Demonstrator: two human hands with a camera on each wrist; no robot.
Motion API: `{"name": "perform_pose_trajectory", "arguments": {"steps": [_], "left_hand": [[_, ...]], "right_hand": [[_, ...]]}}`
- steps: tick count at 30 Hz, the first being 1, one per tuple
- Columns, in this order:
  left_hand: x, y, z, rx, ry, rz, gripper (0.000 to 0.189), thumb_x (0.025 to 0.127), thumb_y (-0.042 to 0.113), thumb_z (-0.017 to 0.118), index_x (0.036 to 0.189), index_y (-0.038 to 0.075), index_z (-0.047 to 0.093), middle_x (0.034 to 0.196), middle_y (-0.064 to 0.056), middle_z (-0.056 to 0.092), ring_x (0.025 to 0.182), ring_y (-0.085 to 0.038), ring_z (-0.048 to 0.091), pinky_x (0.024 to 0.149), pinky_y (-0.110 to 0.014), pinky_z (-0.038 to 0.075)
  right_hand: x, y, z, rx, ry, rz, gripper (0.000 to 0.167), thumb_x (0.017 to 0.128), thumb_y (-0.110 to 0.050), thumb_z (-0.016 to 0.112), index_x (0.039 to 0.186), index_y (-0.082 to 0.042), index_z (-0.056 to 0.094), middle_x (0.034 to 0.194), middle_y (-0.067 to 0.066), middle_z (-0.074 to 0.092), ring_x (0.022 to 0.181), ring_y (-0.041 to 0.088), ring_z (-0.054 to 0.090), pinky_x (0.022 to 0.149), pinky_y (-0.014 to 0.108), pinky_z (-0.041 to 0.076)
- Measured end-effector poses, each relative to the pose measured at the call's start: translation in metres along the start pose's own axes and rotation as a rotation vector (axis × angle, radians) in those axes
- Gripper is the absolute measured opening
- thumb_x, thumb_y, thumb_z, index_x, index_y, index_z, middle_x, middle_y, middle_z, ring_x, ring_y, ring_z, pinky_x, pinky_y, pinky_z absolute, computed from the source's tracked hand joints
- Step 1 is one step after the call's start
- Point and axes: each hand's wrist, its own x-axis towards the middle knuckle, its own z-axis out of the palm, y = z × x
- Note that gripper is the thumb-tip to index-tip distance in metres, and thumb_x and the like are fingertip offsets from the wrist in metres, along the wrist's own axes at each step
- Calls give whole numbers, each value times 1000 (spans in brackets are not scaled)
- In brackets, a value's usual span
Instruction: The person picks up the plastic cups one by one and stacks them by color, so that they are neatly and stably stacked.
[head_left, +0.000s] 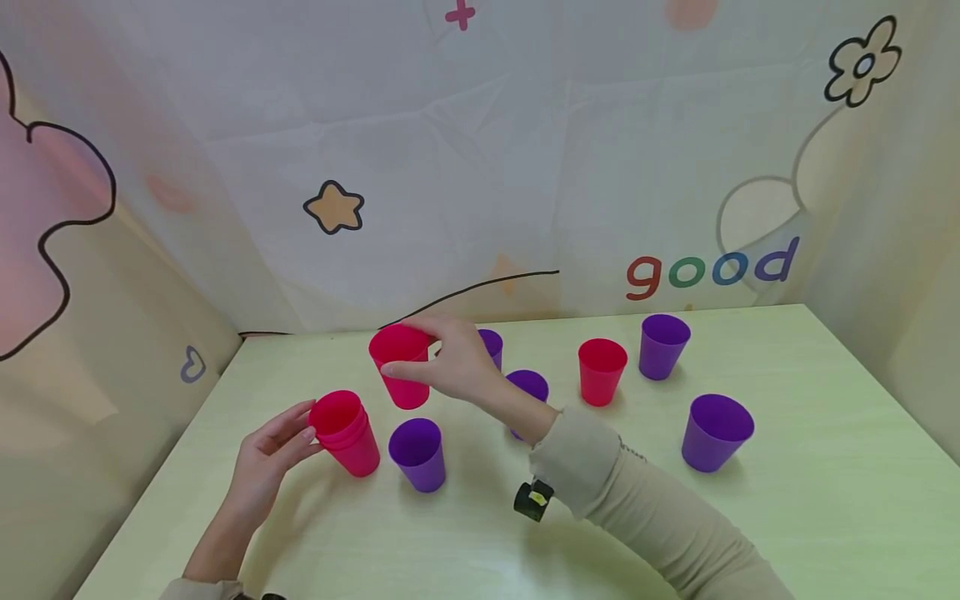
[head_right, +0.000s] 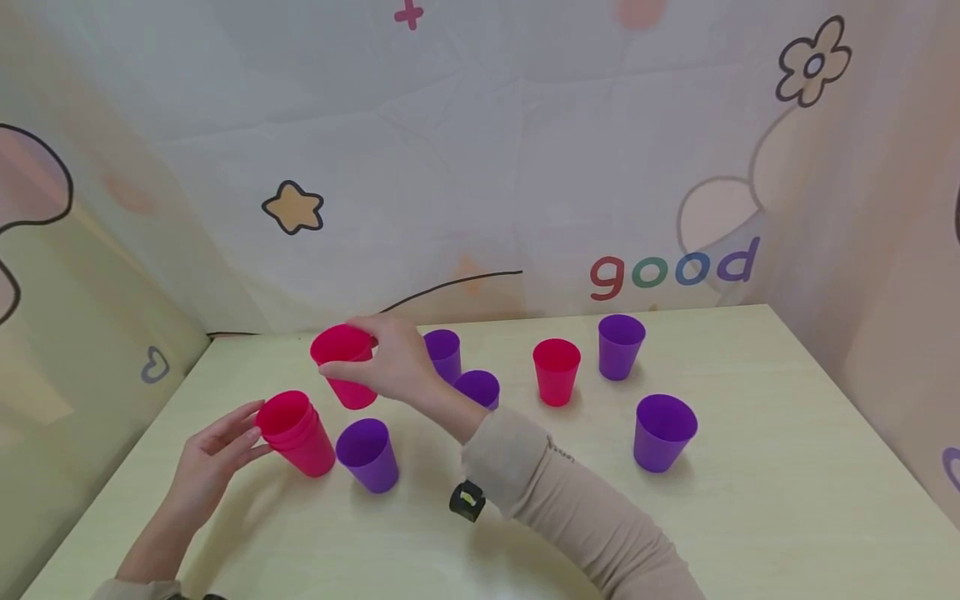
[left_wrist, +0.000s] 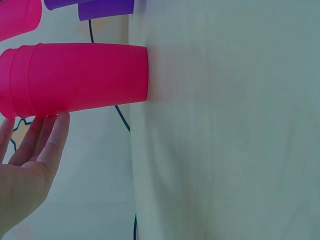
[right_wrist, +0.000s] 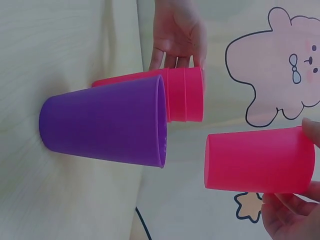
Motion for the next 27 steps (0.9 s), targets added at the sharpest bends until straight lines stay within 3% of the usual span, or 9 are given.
{"name": "perform_pose_trajectory", "arguments": {"steps": [8, 19, 27], "left_hand": [[1, 0, 0, 7, -2, -11, 47, 92, 10, 54, 131, -8, 38, 106, 10, 61, 93, -7, 62, 76, -26, 51], [3, -1, -1, 1, -7, 0, 45, 91, 9, 54, 131, -8, 39, 105, 10, 61, 92, -7, 62, 76, -26, 51], [1, 0, -1, 14, -1, -17, 46, 91, 10, 54, 131, -7, 39, 106, 11, 61, 93, -7, 61, 76, -27, 51]], "right_hand": [[0, -8, 4, 21, -35, 16, 60, 74, -34, 75, 127, -15, 54, 107, -2, 59, 92, 13, 52, 63, 23, 48], [5, -18, 18, 37, -71, -30, 59, 73, -34, 75, 125, -16, 56, 98, -7, 61, 88, 10, 52, 61, 22, 47], [9, -26, 26, 52, -93, -52, 60, 73, -35, 75, 126, -16, 55, 105, -6, 60, 90, 7, 51, 64, 20, 47]]}}
